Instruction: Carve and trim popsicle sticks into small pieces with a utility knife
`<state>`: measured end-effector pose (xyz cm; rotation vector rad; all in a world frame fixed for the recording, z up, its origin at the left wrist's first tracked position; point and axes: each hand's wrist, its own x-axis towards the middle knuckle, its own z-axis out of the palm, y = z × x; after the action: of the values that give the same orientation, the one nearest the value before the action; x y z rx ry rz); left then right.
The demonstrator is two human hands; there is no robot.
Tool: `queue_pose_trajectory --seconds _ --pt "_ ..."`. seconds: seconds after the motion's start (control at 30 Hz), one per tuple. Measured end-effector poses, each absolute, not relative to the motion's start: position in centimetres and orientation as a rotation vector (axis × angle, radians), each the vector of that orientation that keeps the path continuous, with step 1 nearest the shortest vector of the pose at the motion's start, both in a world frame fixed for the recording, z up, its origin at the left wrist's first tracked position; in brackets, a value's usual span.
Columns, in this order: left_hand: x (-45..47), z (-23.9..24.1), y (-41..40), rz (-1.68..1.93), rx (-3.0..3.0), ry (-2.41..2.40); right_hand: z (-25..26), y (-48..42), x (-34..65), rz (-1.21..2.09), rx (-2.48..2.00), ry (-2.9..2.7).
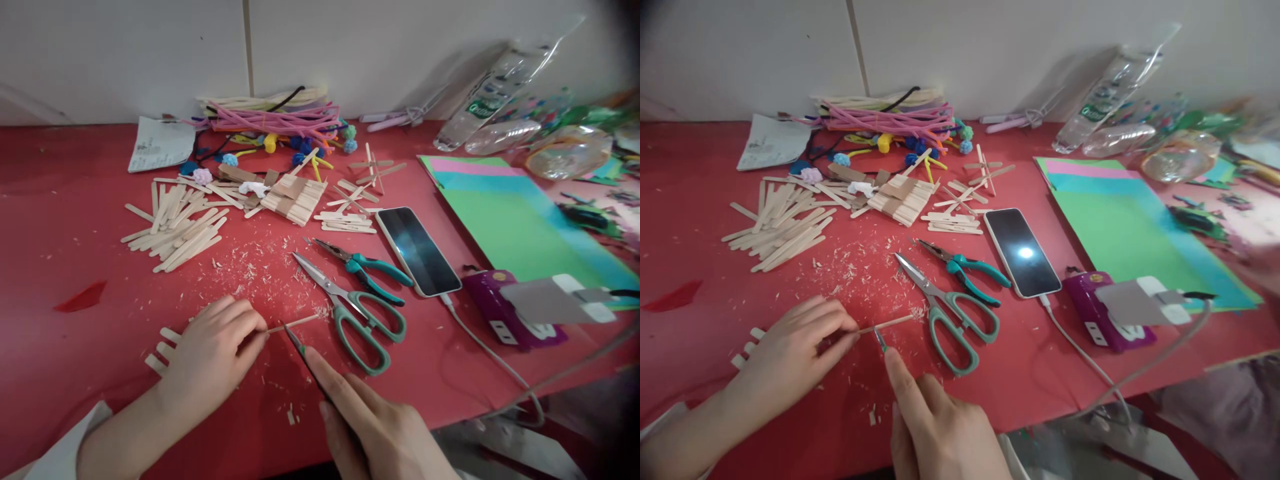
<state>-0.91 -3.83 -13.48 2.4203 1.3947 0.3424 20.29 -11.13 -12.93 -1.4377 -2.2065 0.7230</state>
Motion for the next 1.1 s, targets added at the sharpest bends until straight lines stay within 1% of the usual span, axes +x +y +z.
queue_pose_trajectory --seconds 0.13,0.37,0.6,0.87,1.1 --pt "-1.1 -13.2 -3.8 0.337 2.385 1.392 -13.2 -11.4 20.1 0.703 -1.446 -2.231" --pt "-2.8 -11.9 -2.8 0.495 2.243 1.553 -13.1 -11.3 20.2 0.773 -1.435 -2.218" --pt "-2.0 -12.6 -3.6 0.444 2.413 1.374 -12.4 -11.3 20.6 0.746 -1.455 -2.174" --pt "-1.5 -12.9 -3.6 0.319 2.380 1.404 -13.1 -11.7 20.6 0.749 -1.447 -2.203" --pt "-1.4 -13.0 -3.6 0.298 2.346 1.426 -13.3 -11.8 20.2 0.730 -1.471 -2.136"
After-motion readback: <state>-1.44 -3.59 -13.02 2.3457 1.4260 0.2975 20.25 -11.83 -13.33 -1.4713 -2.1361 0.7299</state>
